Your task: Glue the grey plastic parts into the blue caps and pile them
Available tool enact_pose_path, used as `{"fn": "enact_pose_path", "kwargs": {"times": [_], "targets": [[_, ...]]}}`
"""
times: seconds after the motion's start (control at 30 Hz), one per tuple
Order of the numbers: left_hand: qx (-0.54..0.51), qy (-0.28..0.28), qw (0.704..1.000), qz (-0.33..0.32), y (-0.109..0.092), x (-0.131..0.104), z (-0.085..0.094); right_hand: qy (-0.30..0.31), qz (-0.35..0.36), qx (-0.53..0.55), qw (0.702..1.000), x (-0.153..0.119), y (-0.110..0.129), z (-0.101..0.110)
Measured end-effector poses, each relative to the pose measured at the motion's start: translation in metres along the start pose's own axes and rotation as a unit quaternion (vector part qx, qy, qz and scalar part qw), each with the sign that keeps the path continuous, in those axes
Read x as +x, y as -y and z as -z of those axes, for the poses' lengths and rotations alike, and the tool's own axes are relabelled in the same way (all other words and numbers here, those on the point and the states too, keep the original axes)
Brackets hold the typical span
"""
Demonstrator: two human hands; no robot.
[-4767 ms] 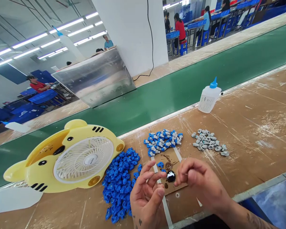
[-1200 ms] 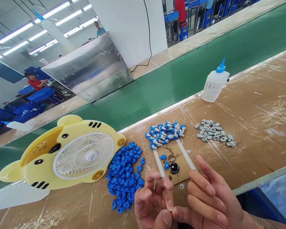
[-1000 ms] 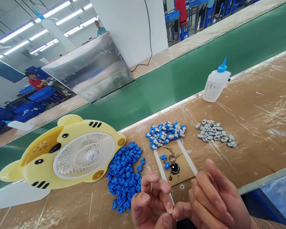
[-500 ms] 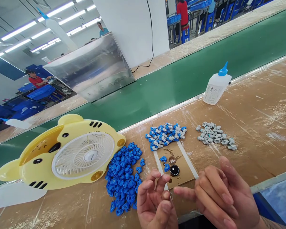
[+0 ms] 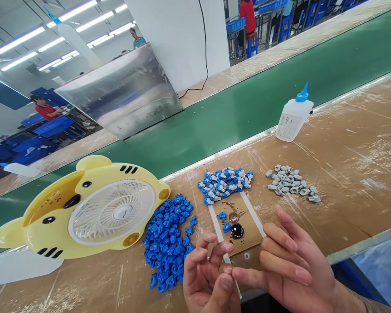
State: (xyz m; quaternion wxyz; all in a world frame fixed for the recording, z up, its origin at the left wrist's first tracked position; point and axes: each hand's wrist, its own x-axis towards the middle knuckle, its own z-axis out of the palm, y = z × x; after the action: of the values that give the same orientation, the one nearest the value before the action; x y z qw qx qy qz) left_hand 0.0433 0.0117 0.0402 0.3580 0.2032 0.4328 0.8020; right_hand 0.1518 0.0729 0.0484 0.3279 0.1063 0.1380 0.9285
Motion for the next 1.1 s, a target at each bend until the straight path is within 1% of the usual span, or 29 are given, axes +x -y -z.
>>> {"fn": "enact_pose_path", "kwargs": {"times": [0.13,0.2,0.27,0.3,0.37,0.43,0.5,0.53,0.6,0.73,0.8,0.93,1.03,1.1], "targets": [[0.019,0.039,0.999,-0.02,-0.001,0.001,-0.001,-0.012,-0.009,0.01,1.0,-0.002,0.0,-0.002],[0.025,0.052,0.997,-0.053,-0.001,0.002,-0.001,-0.018,-0.012,0.012,1.0,-0.002,0.0,-0.003],[0.035,0.054,0.994,-0.094,0.0,0.005,0.003,-0.027,-0.012,0.008,1.0,-0.003,0.0,-0.002],[0.043,0.062,0.991,-0.112,0.0,0.008,0.007,-0.03,-0.01,0.005,0.999,-0.003,0.0,-0.001],[0.066,0.1,0.984,-0.136,0.002,0.015,0.018,-0.034,-0.001,0.0,0.999,-0.004,-0.001,0.002],[0.085,0.137,0.977,-0.142,0.003,0.021,0.031,-0.035,0.01,0.0,0.999,-0.004,-0.003,0.005],[0.096,0.149,0.974,-0.14,0.004,0.023,0.039,-0.026,0.018,0.006,0.999,-0.004,-0.004,0.008],[0.097,0.149,0.974,-0.14,0.005,0.023,0.04,-0.016,0.018,0.013,1.0,-0.004,-0.005,0.009],[0.094,0.137,0.976,-0.142,0.005,0.019,0.034,0.003,0.015,0.03,0.999,-0.003,-0.005,0.011],[0.08,0.052,0.986,-0.134,0.005,0.006,0.01,0.007,0.01,0.043,0.999,-0.003,-0.006,0.014],[0.077,0.036,0.988,-0.127,0.004,0.002,0.002,0.0,0.009,0.033,0.999,-0.003,-0.007,0.016],[0.067,0.04,0.992,-0.099,0.006,-0.004,0.0,-0.008,0.019,0.01,1.0,-0.001,-0.004,0.015],[0.058,0.044,0.995,-0.068,0.01,-0.008,0.002,-0.006,0.046,-0.016,0.999,0.003,0.003,0.008],[0.046,0.026,0.998,-0.039,0.012,-0.007,0.005,0.01,0.056,-0.033,0.998,0.004,0.007,0.001]]}}
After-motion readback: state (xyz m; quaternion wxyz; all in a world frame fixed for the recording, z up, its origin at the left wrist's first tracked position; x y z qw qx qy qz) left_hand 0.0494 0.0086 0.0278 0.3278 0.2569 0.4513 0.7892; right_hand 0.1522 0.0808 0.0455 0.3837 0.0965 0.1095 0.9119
